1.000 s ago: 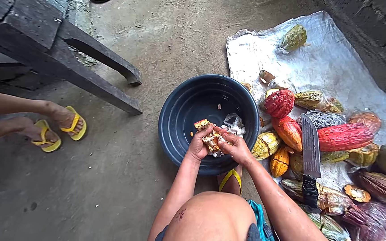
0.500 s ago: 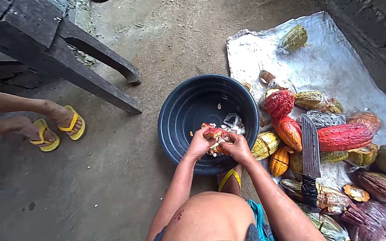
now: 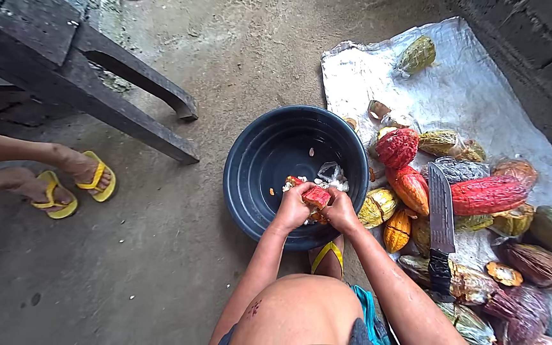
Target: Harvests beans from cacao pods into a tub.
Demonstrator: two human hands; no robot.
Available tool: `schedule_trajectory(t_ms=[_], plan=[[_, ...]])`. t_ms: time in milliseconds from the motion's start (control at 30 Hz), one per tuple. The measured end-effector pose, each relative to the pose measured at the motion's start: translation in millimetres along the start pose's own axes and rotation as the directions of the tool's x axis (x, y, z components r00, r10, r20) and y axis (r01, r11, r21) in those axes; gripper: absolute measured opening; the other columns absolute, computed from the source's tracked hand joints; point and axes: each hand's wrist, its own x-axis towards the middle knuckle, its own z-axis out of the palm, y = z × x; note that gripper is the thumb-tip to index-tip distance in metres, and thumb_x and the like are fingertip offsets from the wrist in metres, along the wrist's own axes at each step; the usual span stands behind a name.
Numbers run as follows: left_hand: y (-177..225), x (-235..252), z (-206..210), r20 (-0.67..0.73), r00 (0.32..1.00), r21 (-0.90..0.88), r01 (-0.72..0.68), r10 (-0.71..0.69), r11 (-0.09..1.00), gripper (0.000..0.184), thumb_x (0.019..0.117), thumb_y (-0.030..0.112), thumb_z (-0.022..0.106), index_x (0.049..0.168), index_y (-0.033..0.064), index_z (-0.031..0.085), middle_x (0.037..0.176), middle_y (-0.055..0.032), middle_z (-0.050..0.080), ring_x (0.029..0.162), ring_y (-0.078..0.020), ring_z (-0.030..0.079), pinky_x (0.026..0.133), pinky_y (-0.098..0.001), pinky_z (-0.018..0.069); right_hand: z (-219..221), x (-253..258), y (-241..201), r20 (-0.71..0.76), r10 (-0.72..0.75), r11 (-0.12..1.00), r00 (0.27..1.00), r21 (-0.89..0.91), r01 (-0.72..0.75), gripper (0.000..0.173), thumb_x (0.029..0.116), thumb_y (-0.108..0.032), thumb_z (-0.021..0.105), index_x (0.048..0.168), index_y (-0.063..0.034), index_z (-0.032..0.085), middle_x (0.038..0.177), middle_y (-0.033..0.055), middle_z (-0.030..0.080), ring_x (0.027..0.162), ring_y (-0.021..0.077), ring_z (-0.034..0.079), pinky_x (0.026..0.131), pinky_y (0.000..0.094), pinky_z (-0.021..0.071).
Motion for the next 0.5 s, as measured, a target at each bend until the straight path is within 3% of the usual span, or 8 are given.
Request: schedule_trajectory(t_ms=[167,500], plan=[[0.0,0.3,3.6,-0.033,0.999,0.008,0.012,-0.012,1.000,0.030,0.0844,-0.003,0.074,0.114,-0.0001,0.070,0.102,-0.0123,0.074,0.096,-0.0163,0.071,0.093,-0.0396,0.0564,1.4,-1.1,1.1,-0.031,-0.019,1.000,0.999,-0.022,0.019,0.026,0.0854,-0.007,0.072,0.110,0.0001,0.068,0.088,0.0105,0.070,0.082,0.0182,0.067,0.080,0.0405,0.0539],[-0.9,1.8,8.1,-0.061,0.997,0.029,0.038,-0.036,0.999,0.028,0.0844,-0.003,0.073,0.112,0.0000,0.071,0.102,-0.0130,0.074,0.097,-0.0176,0.071,0.094,-0.0408,0.0560,6.0,-4.3,-5.5,-0.043,-0.031,0.994,0.999,-0.107,0.026,0.029,0.0894,-0.009,0.071,0.115,0.0021,0.065,0.103,0.0172,0.071,0.101,0.0260,0.069,0.094,0.0450,0.0522]])
